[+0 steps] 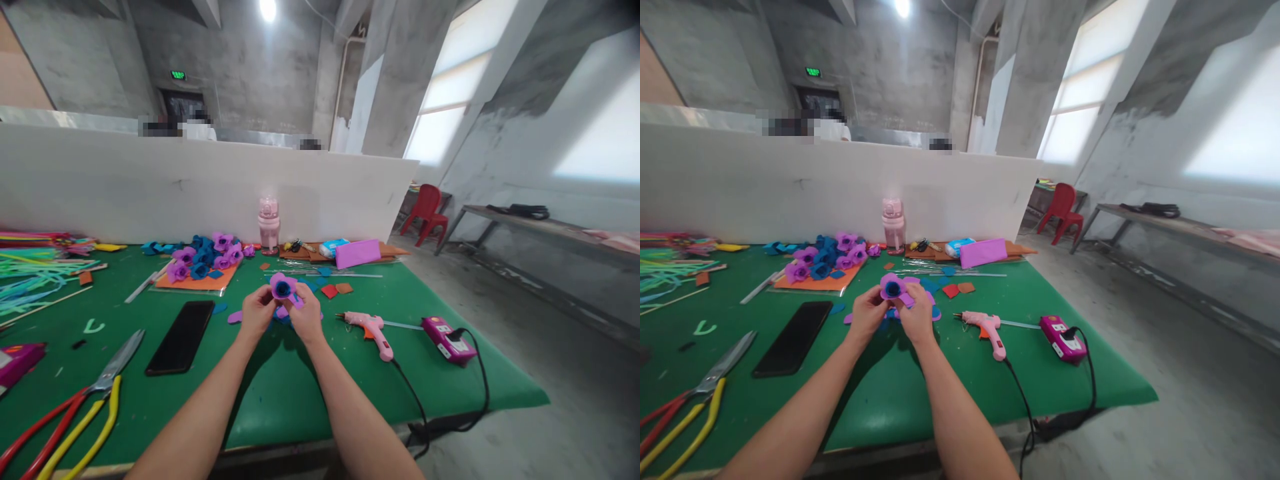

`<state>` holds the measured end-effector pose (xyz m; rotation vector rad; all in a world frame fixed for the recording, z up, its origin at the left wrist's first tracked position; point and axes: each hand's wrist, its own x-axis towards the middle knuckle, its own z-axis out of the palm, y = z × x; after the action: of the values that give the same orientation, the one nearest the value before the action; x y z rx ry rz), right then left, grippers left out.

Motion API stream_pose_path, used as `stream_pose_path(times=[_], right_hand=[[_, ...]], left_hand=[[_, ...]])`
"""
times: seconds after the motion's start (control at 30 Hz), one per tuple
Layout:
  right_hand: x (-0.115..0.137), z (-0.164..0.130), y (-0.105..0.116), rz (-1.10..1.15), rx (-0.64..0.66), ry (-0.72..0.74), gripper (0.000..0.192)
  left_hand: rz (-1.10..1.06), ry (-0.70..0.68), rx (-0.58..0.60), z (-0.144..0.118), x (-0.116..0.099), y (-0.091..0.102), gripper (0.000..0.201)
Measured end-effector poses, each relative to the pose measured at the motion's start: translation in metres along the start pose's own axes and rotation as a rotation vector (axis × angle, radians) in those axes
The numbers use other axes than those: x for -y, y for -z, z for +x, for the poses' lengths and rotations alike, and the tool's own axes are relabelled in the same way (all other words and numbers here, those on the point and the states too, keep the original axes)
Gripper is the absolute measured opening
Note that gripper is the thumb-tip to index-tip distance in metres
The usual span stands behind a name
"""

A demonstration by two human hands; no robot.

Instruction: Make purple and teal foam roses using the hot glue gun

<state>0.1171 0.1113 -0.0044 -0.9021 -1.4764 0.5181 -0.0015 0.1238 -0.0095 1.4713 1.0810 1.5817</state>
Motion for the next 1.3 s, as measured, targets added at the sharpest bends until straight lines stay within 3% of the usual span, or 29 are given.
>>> stream_pose_path(times=[0.13, 0.27, 0.47, 0.63, 0.97, 1.07, 1.2, 1.3], right_hand=[[-0.002, 0.0, -0.001, 0.118, -0.004, -0.065, 0.035], [-0.006, 0.001, -0.001, 0.236, -0.076, -0.226, 0.02], [-0.006, 0.004, 0.0, 0.453, -0.116, -0.414, 0.021], [-0.005, 0.005, 0.0, 0.543, -0.105, -0.503, 0.021], [0.003, 0.005, 0.003, 0.497, -0.059, -0.419, 0.017], [0.007, 0.003, 0.002, 0.479, 0.05, -0.361, 0.016], [0.013, -0.001, 0.003, 0.337, 0.302, -0.201, 0.024], [0.015, -0.001, 0.004, 0.241, 0.303, -0.108, 0.014]], left_hand=[[-0.007, 0.033, -0.087, 0.002, -0.002, 0.001, 0.014], [-0.015, 0.004, -0.149, 0.003, -0.001, 0.002, 0.016], [0.006, -0.069, -0.15, 0.003, 0.001, 0.004, 0.012], [-0.085, 0.05, -0.119, 0.005, -0.004, 0.006, 0.025], [-0.505, 0.282, -0.085, 0.01, -0.007, 0.005, 0.031], [-0.537, 0.297, -0.073, 0.011, -0.006, 0.005, 0.031], [-0.553, 0.313, -0.104, 0.011, -0.005, 0.006, 0.032], [-0.559, 0.307, -0.118, 0.012, -0.004, 0.006, 0.032]])
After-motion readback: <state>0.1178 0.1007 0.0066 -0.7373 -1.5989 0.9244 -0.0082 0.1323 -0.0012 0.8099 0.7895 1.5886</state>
